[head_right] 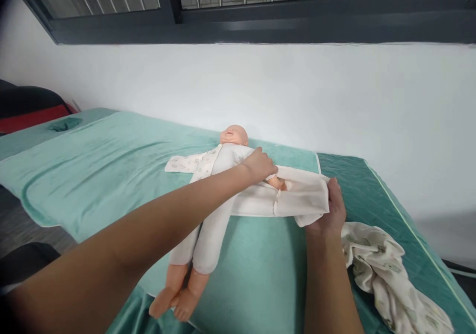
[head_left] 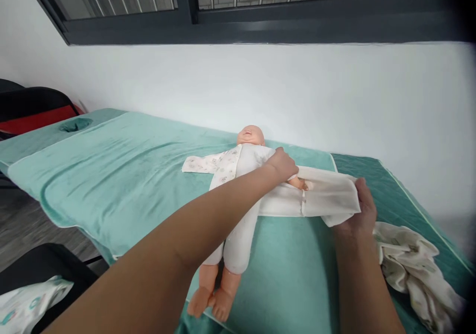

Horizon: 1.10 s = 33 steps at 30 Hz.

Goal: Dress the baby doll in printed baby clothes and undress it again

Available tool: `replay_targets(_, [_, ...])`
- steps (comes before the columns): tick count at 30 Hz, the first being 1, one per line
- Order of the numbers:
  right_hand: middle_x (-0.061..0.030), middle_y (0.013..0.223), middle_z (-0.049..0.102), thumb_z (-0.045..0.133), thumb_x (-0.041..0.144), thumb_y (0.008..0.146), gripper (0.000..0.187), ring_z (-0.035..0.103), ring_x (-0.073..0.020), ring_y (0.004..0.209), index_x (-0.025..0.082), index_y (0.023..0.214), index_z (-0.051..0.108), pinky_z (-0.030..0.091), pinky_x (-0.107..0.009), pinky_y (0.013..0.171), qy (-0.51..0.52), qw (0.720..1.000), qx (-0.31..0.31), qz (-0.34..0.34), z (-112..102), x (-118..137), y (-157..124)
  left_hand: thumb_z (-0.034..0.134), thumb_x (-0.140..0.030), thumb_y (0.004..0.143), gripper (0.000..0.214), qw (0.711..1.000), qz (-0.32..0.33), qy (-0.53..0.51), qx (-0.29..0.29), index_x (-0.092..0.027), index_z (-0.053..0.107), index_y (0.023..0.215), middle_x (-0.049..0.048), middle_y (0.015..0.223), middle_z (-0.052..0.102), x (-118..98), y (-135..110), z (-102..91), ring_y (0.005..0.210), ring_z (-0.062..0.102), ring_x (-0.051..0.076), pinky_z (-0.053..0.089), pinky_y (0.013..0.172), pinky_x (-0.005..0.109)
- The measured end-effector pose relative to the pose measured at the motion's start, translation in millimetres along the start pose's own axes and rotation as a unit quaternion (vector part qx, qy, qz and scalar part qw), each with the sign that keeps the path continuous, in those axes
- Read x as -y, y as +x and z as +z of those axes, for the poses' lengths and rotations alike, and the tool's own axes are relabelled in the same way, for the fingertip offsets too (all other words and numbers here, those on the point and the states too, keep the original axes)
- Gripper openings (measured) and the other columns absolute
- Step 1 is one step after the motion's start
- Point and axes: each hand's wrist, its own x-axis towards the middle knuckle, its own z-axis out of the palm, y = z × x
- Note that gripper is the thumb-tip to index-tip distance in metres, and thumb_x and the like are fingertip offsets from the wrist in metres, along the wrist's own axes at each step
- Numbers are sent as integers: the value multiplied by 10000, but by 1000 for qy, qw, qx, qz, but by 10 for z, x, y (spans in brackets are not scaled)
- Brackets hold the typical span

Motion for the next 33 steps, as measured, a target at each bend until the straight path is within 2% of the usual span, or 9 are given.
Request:
replay_targets(6, [-37, 956, 701, 569, 529, 896, 371, 676, -235, 844, 278, 1166, 607, 551, -380, 773, 81, 984, 145, 57, 301, 4, -341, 619, -254, 849, 394, 991, -102, -85, -27, -126, 648, 1221, 187, 1296, 623, -24, 50, 107, 1232, 510, 315, 346, 1028, 461])
replay_targets(9, [16, 916, 691, 710, 427, 822, 336, 658, -190, 758, 325, 1126, 610, 552, -348, 741, 86, 972, 205, 72, 357, -75, -397, 621, -237, 834, 449, 980, -124, -158, -2, -111, 609, 1264, 200, 1334, 593, 115, -6, 67, 1269, 497, 328, 372, 1040, 459])
replay_targets(13, [26, 894, 630, 773, 310, 783, 241, 606, -142, 783, 309, 999, 667, 530, -265, 723, 94, 954, 279, 58, 466, -126, -460, 472, -263, 919, 340, 963, -110, -246, 2, -179, 631, 1209, 122, 1244, 673, 375, -102, -42, 1076, 633, 232, 474, 888, 340])
replay_targets(16, [2, 1147, 615, 789, 277, 765, 297, 604, -154, 939, 330, 1043, 698, 529, -268, 778, 74, 943, 321, 47, 534, -149, -499, 367, -400, 974, 429, 936, -118, -330, -25, -162, 584, 1258, 111, 1276, 662, 485, -169, -94, 1060, 638, 194, 482, 871, 296])
replay_targets(19, [3, 1436, 486, 786, 293, 773, 371, 589, -178, 1061, 353, 1129, 702, 528, -288, 811, 60, 933, 350, 61, 541, -164, -515, 552, -541, 861, 664, 936, -87, -342, 4, -170, 448, 1401, 116, 1330, 624, 445, -250, -124, 1116, 616, 225, 493, 860, 300])
replay_targets(22, [-25, 1369, 539, 766, 291, 803, 419, 597, -167, 956, 359, 1206, 674, 512, -273, 710, 60, 916, 388, 77, 506, -151, -515, 709, -255, 723, 684, 970, -74, -231, 24, -179, 470, 1360, 125, 1284, 628, 317, -321, -146, 1147, 591, 278, 499, 817, 325])
replay_targets(26, [-36, 1008, 645, 729, 293, 849, 431, 591, -172, 847, 348, 1266, 632, 462, -271, 642, 60, 892, 442, 74, 470, -118, -508, 592, -65, 739, 489, 978, -102, -179, -16, -174, 550, 1214, 118, 1096, 671, 241, -367, -154, 1006, 650, 265, 496, 774, 342])
replay_targets(29, [-52, 1075, 654, 720, 296, 861, 368, 610, -181, 854, 340, 1219, 650, 460, -293, 656, 59, 891, 446, 57, 481, -121, -512, 523, -66, 791, 407, 970, -128, -195, -64, -186, 578, 1176, 116, 1042, 686, 308, -392, -138, 921, 672, 257, 487, 755, 352])
replay_targets(33, [-48, 1354, 574, 697, 280, 880, 196, 611, -155, 831, 320, 1071, 690, 483, -330, 713, 73, 931, 358, 2, 515, -163, -517, 475, -88, 834, 400, 937, -205, -258, -116, -222, 574, 1198, 91, 1038, 701, 461, -435, -89, 922, 665, 244, 475, 747, 346])
